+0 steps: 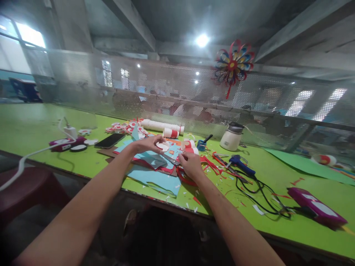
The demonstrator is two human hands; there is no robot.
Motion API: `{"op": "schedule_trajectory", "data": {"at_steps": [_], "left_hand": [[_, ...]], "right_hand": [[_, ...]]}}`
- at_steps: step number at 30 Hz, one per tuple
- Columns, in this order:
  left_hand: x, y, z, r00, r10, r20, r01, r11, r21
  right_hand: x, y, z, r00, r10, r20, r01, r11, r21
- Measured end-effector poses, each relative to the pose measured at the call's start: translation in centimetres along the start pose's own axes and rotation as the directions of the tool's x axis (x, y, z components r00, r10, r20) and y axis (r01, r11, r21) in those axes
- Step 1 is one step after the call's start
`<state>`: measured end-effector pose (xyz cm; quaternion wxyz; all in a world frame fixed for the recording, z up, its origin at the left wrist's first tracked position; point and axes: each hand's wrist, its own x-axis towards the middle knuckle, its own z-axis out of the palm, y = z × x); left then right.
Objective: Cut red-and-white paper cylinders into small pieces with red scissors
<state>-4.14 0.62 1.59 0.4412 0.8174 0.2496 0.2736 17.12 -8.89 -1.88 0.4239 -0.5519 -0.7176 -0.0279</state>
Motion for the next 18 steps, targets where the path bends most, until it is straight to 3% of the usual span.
{"op": "schedule_trajectory", "data": {"at_steps": [11, 18], "left_hand": [[-0.25, 0.56, 0.27, 0.998, -0.060, -0.013, 0.060, 0.998, 0.000], [-0.21, 0.90, 0.89, 0.994, -0.094, 0.060, 0.097, 0.994, -0.046]], "right_hand": [[0.00, -0.20, -0.15, 0.999, 0.039, 0.031, -0.040, 0.999, 0.033], [-0.08, -0.63, -0.28, 0.997, 0.071, 0.042, -0.075, 0.991, 0.115]]}}
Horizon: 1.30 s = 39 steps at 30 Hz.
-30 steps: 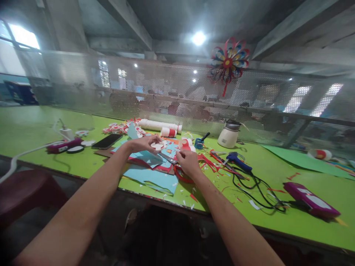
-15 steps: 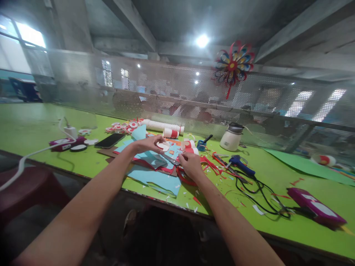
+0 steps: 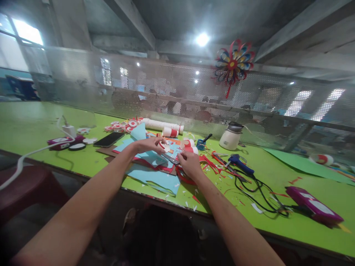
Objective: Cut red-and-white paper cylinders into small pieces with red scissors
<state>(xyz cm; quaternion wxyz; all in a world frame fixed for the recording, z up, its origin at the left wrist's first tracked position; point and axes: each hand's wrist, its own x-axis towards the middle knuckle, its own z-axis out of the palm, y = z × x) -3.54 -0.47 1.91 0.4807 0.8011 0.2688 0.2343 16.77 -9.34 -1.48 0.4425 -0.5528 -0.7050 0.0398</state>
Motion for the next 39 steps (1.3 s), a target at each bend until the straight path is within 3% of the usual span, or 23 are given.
{"op": "schedule_trajectory", "data": {"at_steps": [4, 7, 12, 15, 20, 24, 27, 35, 39], "left_hand": [[0.3, 0.0, 0.8, 0.997, 0.058, 0.053, -0.057, 0.998, -0.008], [0.7, 0.0, 1.3, 0.994, 0.079, 0.072, -0.086, 0.991, 0.100], [1.2, 0.0, 1.7, 0.988, 0.148, 0.048, -0.155, 0.913, 0.378], [1.3, 0.0, 2.0, 0.976, 0.204, 0.074, -0.216, 0.883, 0.417], [1.4, 0.0, 2.3, 0.954, 0.291, 0.069, -0.298, 0.902, 0.312], [1.5, 0.0, 2.3, 0.942, 0.326, 0.079, -0.335, 0.899, 0.281], [1.5, 0.1, 2.3, 0.938, 0.337, 0.087, -0.348, 0.912, 0.216], [0.7, 0.8, 2.6, 0.939, 0.315, 0.136, -0.282, 0.934, -0.220], [0.4, 1.3, 2.5, 0.938, 0.299, 0.172, -0.254, 0.936, -0.244]], "right_hand": [[0.0, -0.2, 0.0, 0.998, 0.053, 0.045, -0.058, 0.991, 0.120], [0.0, -0.3, 0.2, 0.981, 0.142, 0.130, -0.171, 0.954, 0.247], [-0.2, -0.7, 0.4, 0.920, 0.271, 0.284, -0.375, 0.820, 0.433], [-0.3, -0.9, 0.2, 0.879, 0.316, 0.357, -0.465, 0.735, 0.494], [-0.3, -0.5, 0.2, 0.822, 0.352, 0.447, -0.562, 0.622, 0.544], [-0.2, -0.2, 0.3, 0.811, 0.353, 0.467, -0.582, 0.576, 0.574], [-0.2, -0.3, 0.2, 0.814, 0.360, 0.456, -0.579, 0.564, 0.589], [-0.1, -0.8, 0.1, 0.849, 0.357, 0.390, -0.528, 0.589, 0.611], [-0.1, -0.9, 0.3, 0.865, 0.338, 0.372, -0.502, 0.602, 0.621]]}}
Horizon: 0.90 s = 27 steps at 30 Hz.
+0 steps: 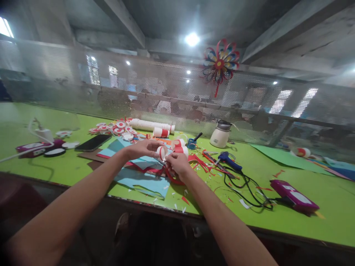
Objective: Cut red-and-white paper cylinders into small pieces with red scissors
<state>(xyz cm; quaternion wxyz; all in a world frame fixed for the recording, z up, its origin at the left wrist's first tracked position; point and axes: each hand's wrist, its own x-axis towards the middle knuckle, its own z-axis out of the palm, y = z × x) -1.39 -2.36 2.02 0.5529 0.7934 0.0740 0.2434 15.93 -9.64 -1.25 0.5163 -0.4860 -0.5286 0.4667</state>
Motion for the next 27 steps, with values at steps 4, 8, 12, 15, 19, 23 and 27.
{"op": "schedule_trajectory", "data": {"at_steps": [4, 8, 12, 15, 19, 23, 27], "left_hand": [[-0.1, 0.3, 0.1, 1.000, -0.027, -0.013, 0.027, 0.999, 0.022], [-0.2, 0.3, 0.1, 0.998, -0.030, -0.056, 0.026, 0.997, -0.066], [-0.2, 0.0, 0.1, 0.990, -0.076, -0.121, 0.055, 0.983, -0.174], [0.0, -0.3, 0.0, 0.984, -0.107, -0.145, 0.072, 0.971, -0.229], [0.1, -0.5, -0.1, 0.985, -0.113, -0.133, 0.078, 0.967, -0.243], [0.1, -0.6, -0.1, 0.984, -0.113, -0.134, 0.078, 0.966, -0.245], [0.2, -0.8, -0.2, 0.987, -0.106, -0.124, 0.071, 0.963, -0.261]], "right_hand": [[0.0, 0.0, 0.0, 1.000, -0.003, -0.004, 0.003, 1.000, 0.013], [-0.1, -0.3, -0.2, 1.000, 0.002, 0.004, -0.003, 0.999, 0.043], [-0.1, -0.4, -0.1, 0.999, 0.026, 0.024, -0.028, 0.998, 0.059], [-0.1, -0.3, 0.0, 0.999, 0.035, 0.034, -0.037, 0.998, 0.050], [-0.1, -0.2, 0.0, 0.999, 0.031, 0.025, -0.032, 0.999, 0.022], [-0.2, -0.2, 0.1, 0.999, 0.030, 0.011, -0.030, 1.000, -0.004], [-0.3, -0.2, 0.1, 1.000, 0.018, 0.014, -0.017, 0.999, -0.029]]}}
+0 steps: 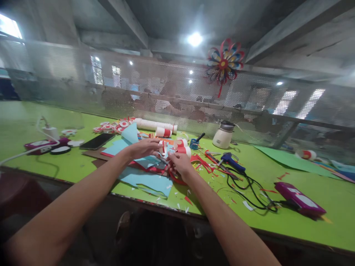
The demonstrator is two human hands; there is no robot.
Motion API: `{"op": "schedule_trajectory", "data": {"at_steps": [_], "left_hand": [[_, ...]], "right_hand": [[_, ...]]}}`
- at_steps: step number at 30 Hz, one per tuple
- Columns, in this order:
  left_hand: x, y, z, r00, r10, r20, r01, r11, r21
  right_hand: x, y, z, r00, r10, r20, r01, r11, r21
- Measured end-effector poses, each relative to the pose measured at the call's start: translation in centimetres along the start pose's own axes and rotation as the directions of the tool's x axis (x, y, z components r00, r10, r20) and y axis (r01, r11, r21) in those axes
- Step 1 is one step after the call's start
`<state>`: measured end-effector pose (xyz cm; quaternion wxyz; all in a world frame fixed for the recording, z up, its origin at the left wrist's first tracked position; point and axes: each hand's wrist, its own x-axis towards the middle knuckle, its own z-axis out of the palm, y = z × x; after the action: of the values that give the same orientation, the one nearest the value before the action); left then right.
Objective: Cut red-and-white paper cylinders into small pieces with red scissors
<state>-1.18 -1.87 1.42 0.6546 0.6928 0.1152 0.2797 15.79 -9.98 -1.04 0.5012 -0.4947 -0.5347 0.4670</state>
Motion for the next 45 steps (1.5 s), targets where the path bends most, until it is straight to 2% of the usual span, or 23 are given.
{"op": "schedule_trajectory", "data": {"at_steps": [7, 14, 20, 24, 30, 35, 39, 45], "left_hand": [[0.3, -0.2, -0.6, 0.998, 0.014, -0.057, -0.022, 0.990, -0.138], [0.5, -0.5, -1.7, 0.982, -0.072, -0.172, 0.035, 0.977, -0.211], [0.4, -0.6, -2.1, 0.971, -0.082, -0.224, 0.021, 0.964, -0.264], [0.2, -0.5, -2.3, 0.967, -0.133, -0.219, 0.074, 0.963, -0.260], [0.1, -0.4, -2.8, 0.955, -0.148, -0.256, 0.070, 0.955, -0.290], [-0.1, -0.3, -2.9, 0.963, -0.122, -0.241, 0.037, 0.943, -0.329], [-0.2, -0.4, -2.6, 0.971, -0.101, -0.215, 0.016, 0.931, -0.364], [-0.1, -0.3, -1.8, 0.977, -0.121, -0.175, 0.052, 0.934, -0.353]], "right_hand": [[0.1, 0.2, -0.1, 1.000, -0.020, 0.008, 0.020, 0.999, -0.026], [0.3, 0.4, -0.1, 1.000, -0.027, -0.007, 0.027, 0.999, -0.023], [0.3, 0.4, 0.2, 1.000, -0.013, -0.020, 0.012, 0.999, -0.041], [0.0, -0.7, 0.5, 0.999, -0.030, -0.024, 0.028, 0.996, -0.079], [0.9, -3.4, 1.4, 0.992, -0.116, -0.052, 0.104, 0.976, -0.192], [3.2, -4.3, 2.3, 0.942, -0.303, -0.141, 0.240, 0.906, -0.349], [4.0, -3.6, 2.8, 0.882, -0.458, -0.113, 0.362, 0.810, -0.461], [4.3, -1.8, 2.8, 0.832, -0.544, -0.111, 0.414, 0.742, -0.528]]}}
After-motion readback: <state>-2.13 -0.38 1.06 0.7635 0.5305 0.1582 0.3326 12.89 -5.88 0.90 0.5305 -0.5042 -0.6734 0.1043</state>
